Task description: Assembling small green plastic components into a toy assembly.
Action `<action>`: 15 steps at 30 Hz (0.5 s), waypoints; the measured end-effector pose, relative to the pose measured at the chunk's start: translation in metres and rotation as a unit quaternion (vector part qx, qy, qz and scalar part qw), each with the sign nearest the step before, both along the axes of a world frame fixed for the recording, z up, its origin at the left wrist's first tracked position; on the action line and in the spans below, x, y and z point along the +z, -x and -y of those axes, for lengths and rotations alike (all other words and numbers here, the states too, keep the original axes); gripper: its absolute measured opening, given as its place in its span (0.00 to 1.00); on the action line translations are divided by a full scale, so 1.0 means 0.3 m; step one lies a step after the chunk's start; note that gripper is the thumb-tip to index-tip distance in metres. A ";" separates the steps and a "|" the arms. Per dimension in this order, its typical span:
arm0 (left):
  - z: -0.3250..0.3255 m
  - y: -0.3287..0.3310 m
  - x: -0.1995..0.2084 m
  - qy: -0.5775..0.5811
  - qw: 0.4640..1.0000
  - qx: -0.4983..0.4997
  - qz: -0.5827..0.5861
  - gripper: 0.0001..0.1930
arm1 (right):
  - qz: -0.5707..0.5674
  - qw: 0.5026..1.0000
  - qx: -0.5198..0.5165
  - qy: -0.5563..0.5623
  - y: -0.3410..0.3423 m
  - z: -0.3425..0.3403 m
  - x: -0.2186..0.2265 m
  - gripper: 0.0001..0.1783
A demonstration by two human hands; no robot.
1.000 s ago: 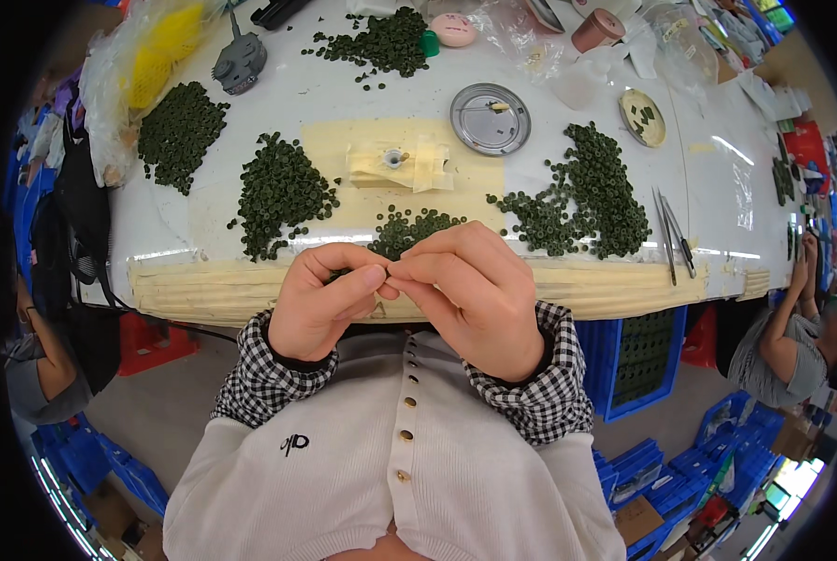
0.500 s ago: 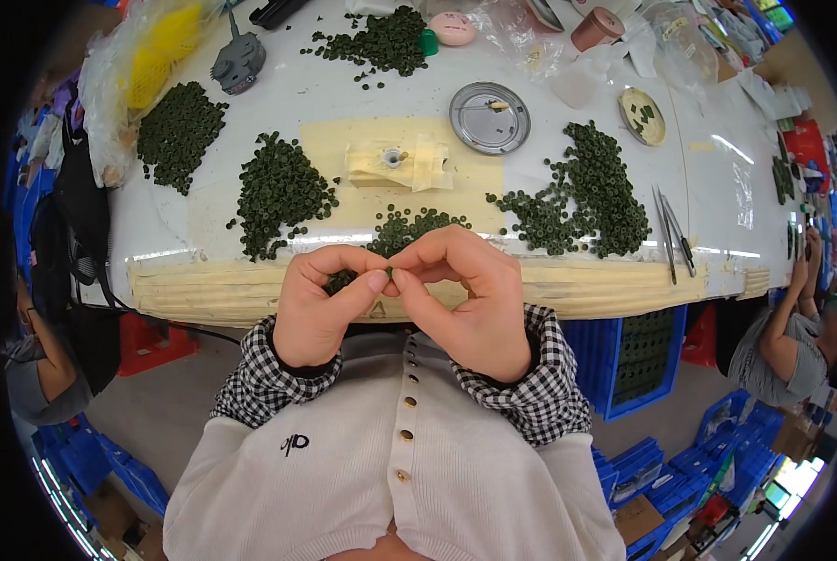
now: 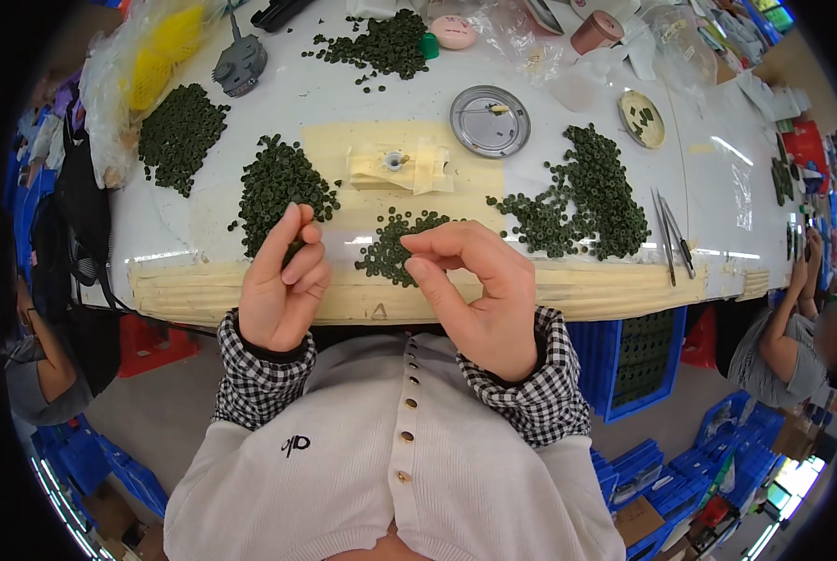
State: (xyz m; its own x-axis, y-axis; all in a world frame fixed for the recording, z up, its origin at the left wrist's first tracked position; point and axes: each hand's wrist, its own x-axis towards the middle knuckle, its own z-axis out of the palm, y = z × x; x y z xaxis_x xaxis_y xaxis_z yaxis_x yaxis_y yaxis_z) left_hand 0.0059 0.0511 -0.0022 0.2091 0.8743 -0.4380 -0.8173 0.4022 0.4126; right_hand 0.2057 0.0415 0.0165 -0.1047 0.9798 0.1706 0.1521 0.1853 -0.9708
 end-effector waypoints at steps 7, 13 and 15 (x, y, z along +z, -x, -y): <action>0.010 0.023 0.035 0.028 0.993 0.088 0.079 0.11 | 0.142 0.989 -0.031 -0.042 -0.044 -0.020 -0.007 0.04; 0.014 0.009 0.022 0.010 0.996 0.057 0.065 0.12 | 0.279 0.947 0.051 -0.153 0.009 -0.018 -0.036 0.07; 0.013 -0.004 0.039 0.022 0.997 0.048 0.059 0.10 | 0.316 0.932 0.054 -0.171 0.029 -0.013 -0.046 0.08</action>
